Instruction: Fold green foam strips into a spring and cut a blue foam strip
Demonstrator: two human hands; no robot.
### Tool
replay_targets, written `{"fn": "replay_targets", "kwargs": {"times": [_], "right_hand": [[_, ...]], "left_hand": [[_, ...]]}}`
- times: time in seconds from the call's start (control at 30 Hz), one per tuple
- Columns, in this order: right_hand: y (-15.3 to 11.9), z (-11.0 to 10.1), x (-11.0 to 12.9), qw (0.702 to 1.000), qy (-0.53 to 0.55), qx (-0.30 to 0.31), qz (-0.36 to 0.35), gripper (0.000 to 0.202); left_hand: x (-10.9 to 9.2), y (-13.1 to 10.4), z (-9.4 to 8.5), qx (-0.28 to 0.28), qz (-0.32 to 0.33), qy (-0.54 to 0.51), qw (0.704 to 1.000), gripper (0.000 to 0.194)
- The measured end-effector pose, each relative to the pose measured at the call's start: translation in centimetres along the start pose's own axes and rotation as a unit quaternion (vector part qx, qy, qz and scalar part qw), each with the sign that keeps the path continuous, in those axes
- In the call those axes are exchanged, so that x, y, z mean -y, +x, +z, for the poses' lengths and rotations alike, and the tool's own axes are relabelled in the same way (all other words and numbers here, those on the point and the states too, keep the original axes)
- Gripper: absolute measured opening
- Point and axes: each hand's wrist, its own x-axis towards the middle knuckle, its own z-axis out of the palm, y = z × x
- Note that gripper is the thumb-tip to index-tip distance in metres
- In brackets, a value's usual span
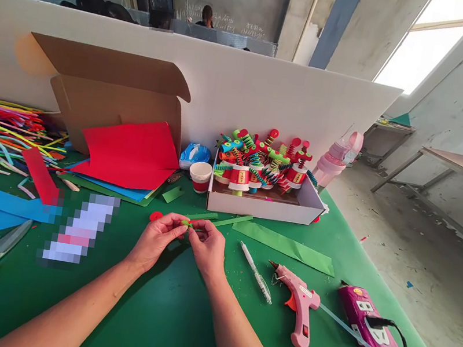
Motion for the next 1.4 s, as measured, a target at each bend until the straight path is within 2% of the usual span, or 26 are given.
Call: {"fn": "replay_targets", "kwargs": {"times": [0.17, 0.33, 0.53, 0.67, 0.8, 0.9, 1.13, 1.4], "right_hand": [[-0.1, 0.2, 0.2, 0.995, 0.081, 0.041, 0.026, 0.027], [0.2, -0.2, 0.1, 0.992, 0.095, 0.081, 0.033, 0.043], [0.3, -0.3, 0.0, 0.990, 0.111, 0.079, 0.042, 0.037], [0.4, -0.7, 0.5, 0.991, 0.108, 0.059, 0.056, 0.032], [0.6, -1.5, 1.0, 0.986, 0.140, 0.038, 0.078, 0.036], [0.6, -1.6, 1.0, 0.982, 0.150, 0.054, 0.099, 0.037], [0.2, -1.3, 1.3, 0.978, 0.154, 0.088, 0.113, 0.040], [0.2, -1.4, 1.3, 0.975, 0.153, 0.107, 0.121, 0.043]], "left_hand": [[-0.1, 0.2, -0.2, -0.002, -0.040, -0.072, 0.997, 0.031], [0.0, 0.6, -1.0, -0.009, -0.083, -0.146, 0.986, 0.029], [0.0, 0.6, -1.0, 0.005, -0.093, -0.157, 0.983, 0.029], [-0.8, 0.7, -1.5, -0.003, -0.051, -0.084, 0.995, 0.032], [-2.1, 0.9, -2.6, 0.051, 0.020, 0.055, 0.997, 0.045], [-2.3, 0.9, -2.9, 0.087, 0.063, 0.135, 0.985, 0.051], [-1.6, 0.8, -2.6, 0.080, 0.153, 0.245, 0.954, 0.022], [-1.4, 0.9, -2.8, 0.086, 0.202, 0.306, 0.927, 0.009]]}}
